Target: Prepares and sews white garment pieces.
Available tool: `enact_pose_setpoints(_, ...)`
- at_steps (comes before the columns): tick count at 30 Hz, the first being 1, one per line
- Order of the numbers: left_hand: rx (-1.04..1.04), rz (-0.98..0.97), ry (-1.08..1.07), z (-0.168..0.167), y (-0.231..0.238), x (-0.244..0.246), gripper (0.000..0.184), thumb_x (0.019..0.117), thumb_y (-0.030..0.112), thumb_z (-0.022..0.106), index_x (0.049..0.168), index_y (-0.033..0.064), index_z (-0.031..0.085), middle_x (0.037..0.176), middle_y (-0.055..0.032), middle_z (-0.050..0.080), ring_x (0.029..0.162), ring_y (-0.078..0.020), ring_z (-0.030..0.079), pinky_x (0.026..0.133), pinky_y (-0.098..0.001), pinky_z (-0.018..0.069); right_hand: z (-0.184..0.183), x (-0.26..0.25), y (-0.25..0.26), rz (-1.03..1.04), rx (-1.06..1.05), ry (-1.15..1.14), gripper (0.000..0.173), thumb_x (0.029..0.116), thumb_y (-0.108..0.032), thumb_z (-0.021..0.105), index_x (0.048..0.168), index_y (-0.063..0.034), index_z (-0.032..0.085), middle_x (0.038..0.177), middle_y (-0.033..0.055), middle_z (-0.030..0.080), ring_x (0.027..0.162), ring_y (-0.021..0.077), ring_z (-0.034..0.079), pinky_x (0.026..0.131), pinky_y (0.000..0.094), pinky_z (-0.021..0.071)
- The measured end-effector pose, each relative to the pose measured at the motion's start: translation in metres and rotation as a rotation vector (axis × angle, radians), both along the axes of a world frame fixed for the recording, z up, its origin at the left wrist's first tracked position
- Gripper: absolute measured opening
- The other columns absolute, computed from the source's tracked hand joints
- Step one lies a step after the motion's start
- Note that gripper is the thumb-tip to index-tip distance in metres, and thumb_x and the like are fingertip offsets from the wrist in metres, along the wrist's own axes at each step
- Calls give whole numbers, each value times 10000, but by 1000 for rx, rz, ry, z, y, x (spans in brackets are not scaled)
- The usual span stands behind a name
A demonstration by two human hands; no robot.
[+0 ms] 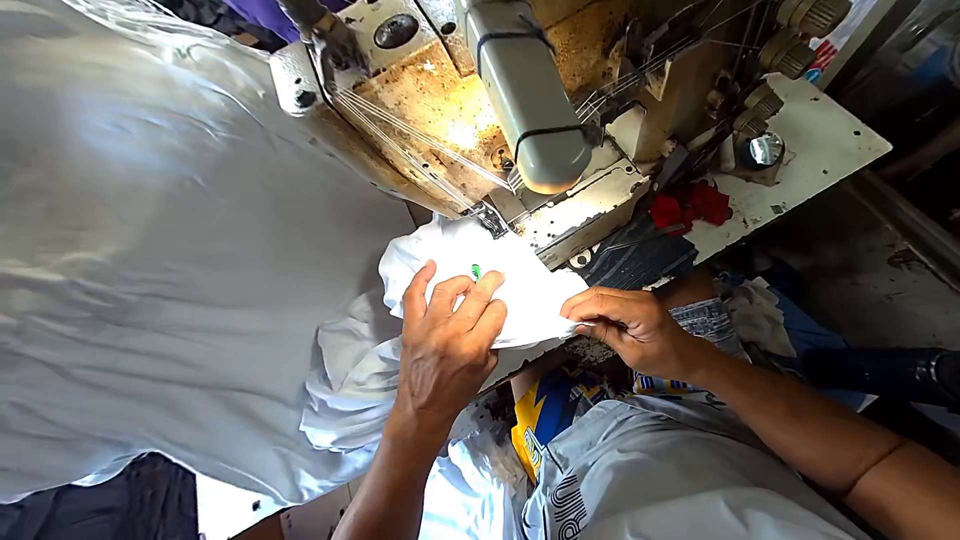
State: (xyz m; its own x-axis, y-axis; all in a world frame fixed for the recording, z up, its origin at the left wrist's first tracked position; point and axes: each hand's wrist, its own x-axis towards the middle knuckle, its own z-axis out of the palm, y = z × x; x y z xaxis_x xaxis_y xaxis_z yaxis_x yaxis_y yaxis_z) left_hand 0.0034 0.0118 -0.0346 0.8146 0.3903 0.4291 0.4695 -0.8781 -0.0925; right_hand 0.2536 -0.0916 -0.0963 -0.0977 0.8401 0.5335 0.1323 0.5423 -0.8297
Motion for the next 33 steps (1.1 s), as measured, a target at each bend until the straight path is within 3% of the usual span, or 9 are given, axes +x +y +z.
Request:
enact_pose_setpoints(10, -22, -54, 68, 13, 36, -3, 128, 869, 77, 599, 887, 48, 722, 1317, -94, 682, 1172, -366, 629, 1151, -646, 295, 4, -8, 24, -70, -66, 25, 96, 994, -22, 629, 1018, 21, 711, 1052, 81, 714, 945, 113, 683, 816, 273, 596)
enact_pose_setpoints(19, -48, -70, 65, 27, 69, -12, 212, 887, 94, 547, 981, 29, 726, 1310, -110, 676, 1169, -354, 624, 1099, -570, 384, 16, -21, 61, -77, -34, 77, 95, 981, 33, 610, 1013, 34, 699, 1061, 110, 705, 995, 151, 684, 879, 309, 595)
enact_pose_setpoints(21, -118, -71, 67, 35, 66, -14, 246, 885, 208, 589, 1012, 49, 727, 1336, -116, 654, 1191, -351, 617, 1085, -574, 408, 18, -22, 65, -85, -23, 73, 99, 978, 45, 608, 1021, 38, 697, 1061, 114, 706, 1002, 155, 686, 890, 315, 595)
enact_pose_setpoints(24, -263, -5, 102, 51, 54, -22, 511, 893, 587, 645, 1125, 137, 718, 1470, -92, 538, 1257, -328, 540, 1013, -547, 438, 14, -20, 69, -62, 3, 82, 113, 976, 65, 592, 1023, 52, 695, 1073, 127, 705, 1033, 170, 685, 919, 327, 592)
enact_pose_setpoints(25, -291, 8, 100, 56, 49, -24, 539, 880, 634, 655, 1107, 150, 723, 1502, -79, 508, 1281, -316, 523, 1010, -536, 446, 13, -20, 70, -55, 9, 85, 115, 976, 70, 590, 1022, 56, 694, 1079, 130, 704, 1041, 174, 685, 925, 330, 592)
enact_pose_setpoints(27, -292, -23, 58, 65, 36, -28, 399, 905, 525, 685, 991, 138, 732, 1488, -67, 527, 1306, -294, 524, 1059, -537, 434, 13, -19, 71, -50, 15, 80, 115, 976, 70, 591, 1017, 54, 697, 1085, 130, 707, 1050, 178, 686, 931, 336, 592)
enact_pose_setpoints(29, -290, -98, 10, 72, 21, -27, 261, 940, 366, 694, 909, 110, 737, 1406, -74, 609, 1323, -288, 560, 1176, -607, 360, 15, -18, 72, -40, 27, 33, 120, 979, 61, 591, 1022, 41, 701, 1082, 118, 707, 1037, 165, 684, 918, 321, 591)
enact_pose_setpoints(31, -334, -169, -44, 72, 5, -21, 199, 965, 280, 672, 890, 105, 729, 1207, -44, 706, 1158, -204, 660, 1150, -565, 415, 21, -11, 71, 26, 58, -58, 131, 968, 68, 600, 1033, 33, 708, 1070, 107, 702, 1027, 154, 678, 915, 309, 587)
enact_pose_setpoints(33, -405, -219, -69, 65, -7, -13, 160, 995, 240, 649, 937, 112, 728, 1017, -1, 736, 955, -119, 701, 1026, -464, 536, 30, -4, 63, 150, 83, -152, 160, 949, 73, 613, 1055, 21, 721, 1062, 92, 700, 1013, 141, 673, 905, 296, 587)
